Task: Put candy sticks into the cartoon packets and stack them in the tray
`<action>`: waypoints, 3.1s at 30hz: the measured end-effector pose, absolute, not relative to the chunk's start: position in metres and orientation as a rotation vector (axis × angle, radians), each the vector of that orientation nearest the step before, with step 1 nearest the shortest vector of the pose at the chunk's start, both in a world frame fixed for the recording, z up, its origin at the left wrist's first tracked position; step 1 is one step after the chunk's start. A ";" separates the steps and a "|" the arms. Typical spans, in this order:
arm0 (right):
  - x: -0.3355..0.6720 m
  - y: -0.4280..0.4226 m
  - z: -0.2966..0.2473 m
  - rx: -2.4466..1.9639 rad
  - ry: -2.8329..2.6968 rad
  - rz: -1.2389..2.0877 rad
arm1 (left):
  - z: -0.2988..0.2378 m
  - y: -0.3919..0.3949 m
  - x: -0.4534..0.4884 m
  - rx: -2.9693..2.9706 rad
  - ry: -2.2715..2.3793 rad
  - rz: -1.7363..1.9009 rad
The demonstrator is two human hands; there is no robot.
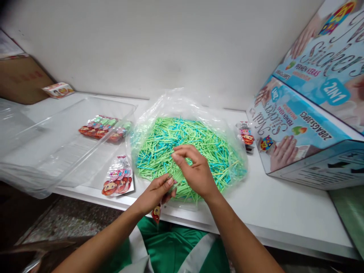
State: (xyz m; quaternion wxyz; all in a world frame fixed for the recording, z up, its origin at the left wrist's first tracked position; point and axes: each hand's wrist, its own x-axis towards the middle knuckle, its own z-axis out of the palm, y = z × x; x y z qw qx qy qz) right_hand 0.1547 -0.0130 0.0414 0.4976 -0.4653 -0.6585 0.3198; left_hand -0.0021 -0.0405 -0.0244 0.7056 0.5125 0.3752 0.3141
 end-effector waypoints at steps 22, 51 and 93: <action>0.140 -0.037 0.047 -1.220 -1.845 0.673 | 0.002 -0.027 -0.032 1.069 0.675 1.108; 0.158 -0.003 0.045 -1.402 -1.479 0.782 | 0.077 0.137 -0.262 1.614 1.932 1.222; 0.114 -0.016 0.032 -1.395 -1.988 1.017 | 0.046 0.000 -0.174 2.051 1.773 0.820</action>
